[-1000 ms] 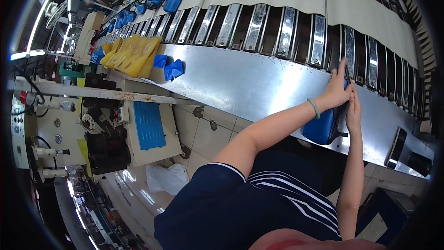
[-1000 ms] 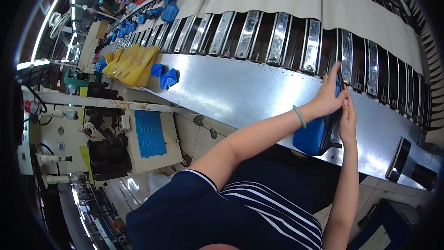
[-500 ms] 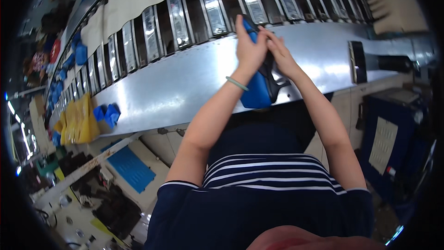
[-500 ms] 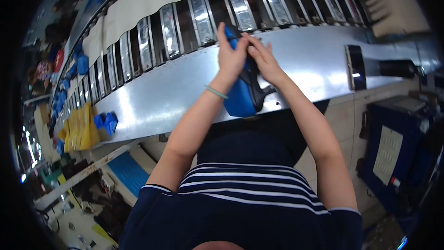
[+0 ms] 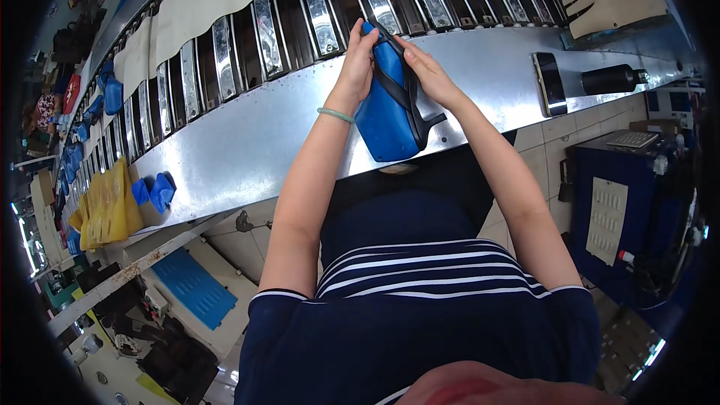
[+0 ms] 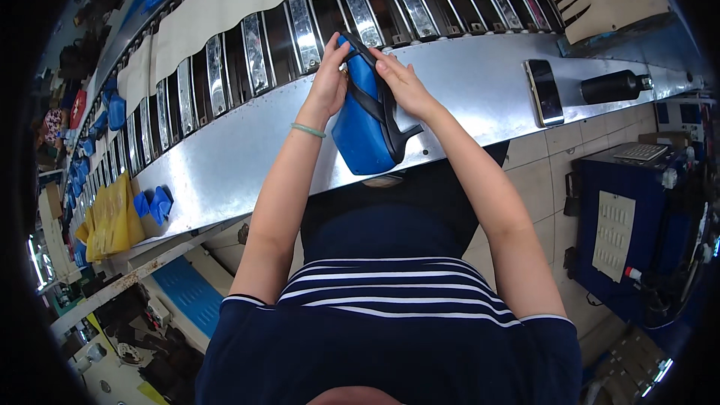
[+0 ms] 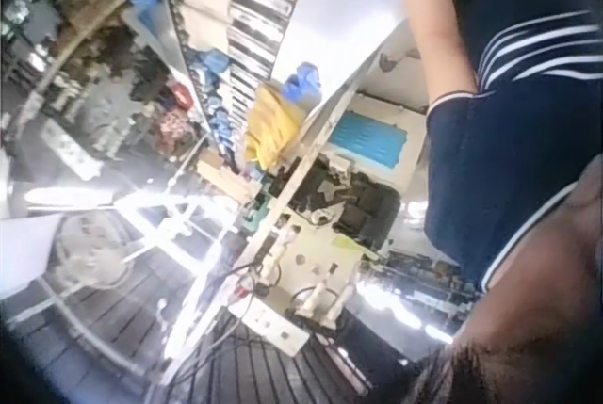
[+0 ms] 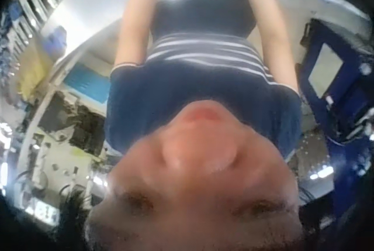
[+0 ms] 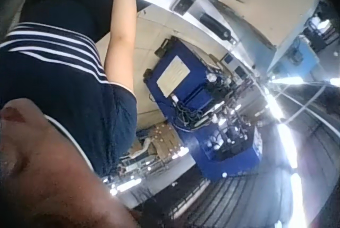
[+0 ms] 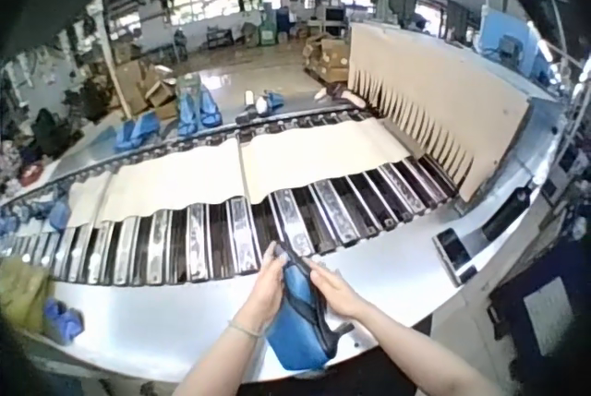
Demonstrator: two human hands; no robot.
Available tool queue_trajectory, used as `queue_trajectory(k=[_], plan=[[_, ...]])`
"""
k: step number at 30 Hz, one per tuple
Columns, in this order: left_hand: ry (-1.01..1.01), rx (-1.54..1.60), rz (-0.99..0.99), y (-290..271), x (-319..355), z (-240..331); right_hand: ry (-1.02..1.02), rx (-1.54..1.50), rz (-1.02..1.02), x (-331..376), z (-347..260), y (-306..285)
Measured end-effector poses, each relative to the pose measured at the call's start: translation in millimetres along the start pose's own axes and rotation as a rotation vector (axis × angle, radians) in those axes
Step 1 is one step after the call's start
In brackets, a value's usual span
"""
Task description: Attaching soles and inspecting blue high-heeled shoes on a factory production line.
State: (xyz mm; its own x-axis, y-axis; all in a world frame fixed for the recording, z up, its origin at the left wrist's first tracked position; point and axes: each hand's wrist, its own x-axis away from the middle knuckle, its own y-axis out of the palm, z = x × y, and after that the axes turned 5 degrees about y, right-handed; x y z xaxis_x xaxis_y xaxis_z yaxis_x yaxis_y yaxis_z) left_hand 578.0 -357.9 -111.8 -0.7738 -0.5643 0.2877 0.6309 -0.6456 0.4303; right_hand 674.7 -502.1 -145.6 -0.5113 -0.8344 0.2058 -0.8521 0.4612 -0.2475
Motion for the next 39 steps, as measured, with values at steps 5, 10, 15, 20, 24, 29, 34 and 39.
queue_trajectory(k=[5,10,15,20,24,29,34,39], plan=[[0.046,-0.121,-0.007,10.9,-4.1,-5.1,-0.037,0.024,0.018,-1.1,14.9,2.1],[0.218,-0.280,0.015,7.4,-13.1,-32.2,-0.030,0.019,0.022,-2.3,20.9,5.1],[0.158,-0.168,-0.006,9.3,-6.2,-23.4,-0.003,-0.087,-0.110,2.4,20.5,-10.2],[0.198,-0.054,0.001,6.7,-12.5,-21.9,-0.030,-0.044,-0.099,6.3,16.2,-10.3],[0.143,-0.047,-0.022,9.6,-7.7,-14.6,0.016,0.044,-0.063,3.2,10.8,-6.5],[0.144,-0.172,-0.047,10.9,-4.4,-16.0,-0.013,0.032,-0.073,-5.2,18.0,-7.7],[0.153,-0.174,-0.054,14.6,-2.8,-16.9,-0.031,0.031,-0.058,-2.5,19.1,-7.6],[0.205,-0.213,-0.010,12.8,-5.6,-29.7,-0.053,0.082,-0.054,-1.2,20.9,-6.0]])
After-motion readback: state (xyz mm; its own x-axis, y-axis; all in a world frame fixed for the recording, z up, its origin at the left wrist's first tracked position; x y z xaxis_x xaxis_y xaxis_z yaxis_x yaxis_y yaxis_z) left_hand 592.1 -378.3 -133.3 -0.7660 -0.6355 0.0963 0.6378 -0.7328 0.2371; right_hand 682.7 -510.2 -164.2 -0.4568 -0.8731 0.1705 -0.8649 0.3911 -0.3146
